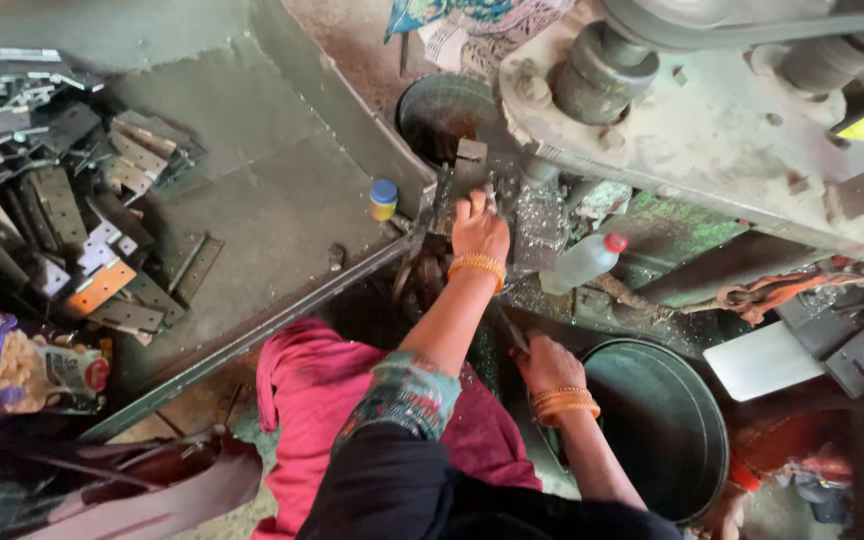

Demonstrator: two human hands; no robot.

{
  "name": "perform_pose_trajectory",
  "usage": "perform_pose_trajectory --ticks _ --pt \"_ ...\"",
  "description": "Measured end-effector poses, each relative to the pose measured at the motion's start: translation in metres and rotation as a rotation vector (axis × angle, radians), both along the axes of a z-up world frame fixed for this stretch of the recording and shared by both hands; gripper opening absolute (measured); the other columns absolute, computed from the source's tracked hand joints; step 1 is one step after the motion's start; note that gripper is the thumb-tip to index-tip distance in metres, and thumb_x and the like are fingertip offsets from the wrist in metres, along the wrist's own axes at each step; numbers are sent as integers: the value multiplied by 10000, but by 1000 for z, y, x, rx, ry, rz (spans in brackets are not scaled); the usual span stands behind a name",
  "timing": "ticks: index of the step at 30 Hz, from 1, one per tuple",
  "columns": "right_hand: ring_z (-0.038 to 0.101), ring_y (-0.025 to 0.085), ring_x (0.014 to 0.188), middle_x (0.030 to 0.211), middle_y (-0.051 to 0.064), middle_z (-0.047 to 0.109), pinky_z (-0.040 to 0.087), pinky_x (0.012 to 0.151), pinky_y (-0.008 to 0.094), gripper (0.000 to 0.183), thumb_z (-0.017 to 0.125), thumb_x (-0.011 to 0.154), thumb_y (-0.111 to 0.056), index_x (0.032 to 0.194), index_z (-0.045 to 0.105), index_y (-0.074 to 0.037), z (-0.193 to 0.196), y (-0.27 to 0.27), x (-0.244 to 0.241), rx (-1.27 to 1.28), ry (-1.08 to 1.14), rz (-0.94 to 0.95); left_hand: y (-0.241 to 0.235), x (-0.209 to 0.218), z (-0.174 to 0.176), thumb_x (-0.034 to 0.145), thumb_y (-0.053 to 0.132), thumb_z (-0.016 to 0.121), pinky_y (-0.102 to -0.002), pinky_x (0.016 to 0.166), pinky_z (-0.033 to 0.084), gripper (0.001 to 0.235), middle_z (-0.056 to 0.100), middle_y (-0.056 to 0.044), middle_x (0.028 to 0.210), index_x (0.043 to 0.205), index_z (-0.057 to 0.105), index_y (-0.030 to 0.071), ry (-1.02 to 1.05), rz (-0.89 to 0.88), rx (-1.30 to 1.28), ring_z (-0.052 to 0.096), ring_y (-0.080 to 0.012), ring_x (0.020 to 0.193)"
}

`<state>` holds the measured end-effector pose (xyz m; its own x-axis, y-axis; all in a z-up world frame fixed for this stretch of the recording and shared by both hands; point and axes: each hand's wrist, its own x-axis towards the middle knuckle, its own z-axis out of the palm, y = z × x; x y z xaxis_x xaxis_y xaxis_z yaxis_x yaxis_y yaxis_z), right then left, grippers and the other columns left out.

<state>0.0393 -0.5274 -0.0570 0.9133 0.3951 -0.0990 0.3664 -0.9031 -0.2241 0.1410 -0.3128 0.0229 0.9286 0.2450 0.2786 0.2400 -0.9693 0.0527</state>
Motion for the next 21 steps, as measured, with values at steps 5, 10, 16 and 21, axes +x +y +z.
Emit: perform_pose_trajectory --ticks 5,10,16,21 --pt "705 477 798 826 247 731 540 685 598 343 589 952 -432 1074 597 -111 -8 -14 -9 128 97 -104 -8 3 -4 929 181 547 -388 1045 312 313 549 -69 1496 1081 804 86 -101 46 -86 442 -258 1319" --pt "716 455 807 831 236 739 559 681 590 332 593 951 -440 1021 597 -115 2 6 -5 -33 56 -65 3 6 6 911 200 552 -415 1074 278 307 478 -9 1529 1081 797 125 85 70 -45 366 -236 1384" --pt "697 487 801 830 256 723 550 689 599 429 573 946 -476 1170 552 -110 0 0 -5 -46 112 -127 -7 11 30 894 205 565 -405 1078 283 284 432 -45 1569 1056 790 143 48 139 18 385 -229 1340" --pt "711 461 925 936 227 748 560 796 579 341 545 975 -434 1072 645 -123 -1 3 -8 -89 157 -71 71 -74 25 821 192 616 -471 913 419 241 658 -99 1164 998 746 94 -402 -23 -228 579 -291 1093"
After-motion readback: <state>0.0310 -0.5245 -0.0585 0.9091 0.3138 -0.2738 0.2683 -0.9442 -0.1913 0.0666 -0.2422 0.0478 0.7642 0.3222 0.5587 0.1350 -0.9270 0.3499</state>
